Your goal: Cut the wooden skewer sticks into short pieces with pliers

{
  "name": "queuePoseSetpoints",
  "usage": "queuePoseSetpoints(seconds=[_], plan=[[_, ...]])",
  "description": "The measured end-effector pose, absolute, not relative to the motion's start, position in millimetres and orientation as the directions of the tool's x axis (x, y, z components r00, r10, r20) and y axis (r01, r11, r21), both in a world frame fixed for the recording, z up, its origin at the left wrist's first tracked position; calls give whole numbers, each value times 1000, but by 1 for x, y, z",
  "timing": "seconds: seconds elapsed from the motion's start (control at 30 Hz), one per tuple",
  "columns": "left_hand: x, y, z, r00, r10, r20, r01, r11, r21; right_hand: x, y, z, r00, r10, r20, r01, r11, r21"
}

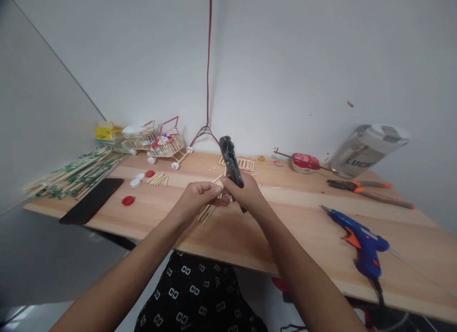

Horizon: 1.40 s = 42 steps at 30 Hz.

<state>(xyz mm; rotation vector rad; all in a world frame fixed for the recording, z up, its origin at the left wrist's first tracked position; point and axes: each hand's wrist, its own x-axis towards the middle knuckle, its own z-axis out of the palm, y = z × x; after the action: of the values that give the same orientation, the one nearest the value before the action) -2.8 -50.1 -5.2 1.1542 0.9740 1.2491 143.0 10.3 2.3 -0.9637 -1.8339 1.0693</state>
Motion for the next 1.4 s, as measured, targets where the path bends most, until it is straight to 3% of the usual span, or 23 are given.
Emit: queuePoseSetpoints(seconds=[0.33,0.5,0.67,0.83,1.23,1.4], plan=[[1,-49,-1,-1,997,73,-69,-72,995,143,12,2,-403,877,263,322,405,-856],[-23,-50,3,-100,985,144,132,-130,983,151,14,5,-487,846,217,324,406,-854],[-56,-58,20,-157,905,396,450,-292,844,155,12,14,-601,790,124,445,459,-769],[-58,-66,34,-101,858,504,640,-332,693,155,5,19,-684,729,21,490,480,-728],[-41,-59,31,12,910,415,717,-297,631,157,7,14,-727,686,-12,446,459,-768],[-40,-61,33,32,896,443,782,-298,548,156,8,11,-726,688,-12,431,441,-788]])
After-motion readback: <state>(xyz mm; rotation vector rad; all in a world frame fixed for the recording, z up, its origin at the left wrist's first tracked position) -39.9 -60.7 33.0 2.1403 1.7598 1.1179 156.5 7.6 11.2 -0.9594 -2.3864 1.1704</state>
